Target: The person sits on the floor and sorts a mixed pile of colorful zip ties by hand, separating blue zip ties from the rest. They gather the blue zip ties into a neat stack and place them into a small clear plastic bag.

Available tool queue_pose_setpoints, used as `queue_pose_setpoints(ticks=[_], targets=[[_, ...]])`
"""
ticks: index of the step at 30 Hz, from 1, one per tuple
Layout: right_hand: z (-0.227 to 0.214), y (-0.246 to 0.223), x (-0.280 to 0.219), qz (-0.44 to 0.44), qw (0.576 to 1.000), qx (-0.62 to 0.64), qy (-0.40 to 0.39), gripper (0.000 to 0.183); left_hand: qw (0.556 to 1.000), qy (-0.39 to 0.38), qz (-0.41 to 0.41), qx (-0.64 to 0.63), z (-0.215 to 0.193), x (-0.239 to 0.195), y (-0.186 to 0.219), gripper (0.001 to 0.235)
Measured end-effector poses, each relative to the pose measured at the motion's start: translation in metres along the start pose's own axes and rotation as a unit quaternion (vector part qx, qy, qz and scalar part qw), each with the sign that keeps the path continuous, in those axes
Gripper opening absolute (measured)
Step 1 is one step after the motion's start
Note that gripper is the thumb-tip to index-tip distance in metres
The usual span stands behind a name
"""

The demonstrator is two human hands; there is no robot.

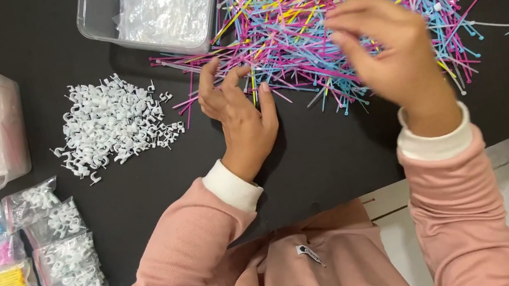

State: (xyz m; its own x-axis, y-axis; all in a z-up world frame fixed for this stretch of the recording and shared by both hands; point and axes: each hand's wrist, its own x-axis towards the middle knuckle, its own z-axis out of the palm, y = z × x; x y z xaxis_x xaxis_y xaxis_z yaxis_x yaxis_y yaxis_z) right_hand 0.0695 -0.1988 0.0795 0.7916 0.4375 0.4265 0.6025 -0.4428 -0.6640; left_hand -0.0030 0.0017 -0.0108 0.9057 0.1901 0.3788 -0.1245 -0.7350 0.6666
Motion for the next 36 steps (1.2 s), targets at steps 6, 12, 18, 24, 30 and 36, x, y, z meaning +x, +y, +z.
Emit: queue_pose_setpoints(ticks=[6,12,18,24,30,36], targets=[[-0.02,0.027,-0.015,0.081,0.994,-0.026,-0.067,0.012,0.995,0.015,0.073,0.06,-0.012,0.007,0.003,0.036],[-0.004,0.044,-0.018,0.037,0.988,-0.045,-0.143,0.015,0.966,-0.035,0.249,0.066,0.008,0.009,-0.008,0.035],[0.013,0.044,-0.016,0.061,0.968,-0.097,-0.222,0.019,0.96,-0.155,0.212,0.098,0.013,0.004,-0.012,0.041],[0.015,0.041,-0.018,0.063,0.971,-0.107,-0.203,0.023,0.964,-0.141,0.196,0.111,0.006,0.004,-0.012,0.04],[0.036,0.051,-0.019,0.045,0.97,-0.157,-0.179,0.011,0.97,-0.128,0.193,0.08,0.008,0.005,-0.015,0.034],[0.025,0.059,-0.023,0.073,0.993,-0.043,-0.081,0.004,0.98,-0.103,0.168,0.044,0.006,0.005,-0.012,0.03]])
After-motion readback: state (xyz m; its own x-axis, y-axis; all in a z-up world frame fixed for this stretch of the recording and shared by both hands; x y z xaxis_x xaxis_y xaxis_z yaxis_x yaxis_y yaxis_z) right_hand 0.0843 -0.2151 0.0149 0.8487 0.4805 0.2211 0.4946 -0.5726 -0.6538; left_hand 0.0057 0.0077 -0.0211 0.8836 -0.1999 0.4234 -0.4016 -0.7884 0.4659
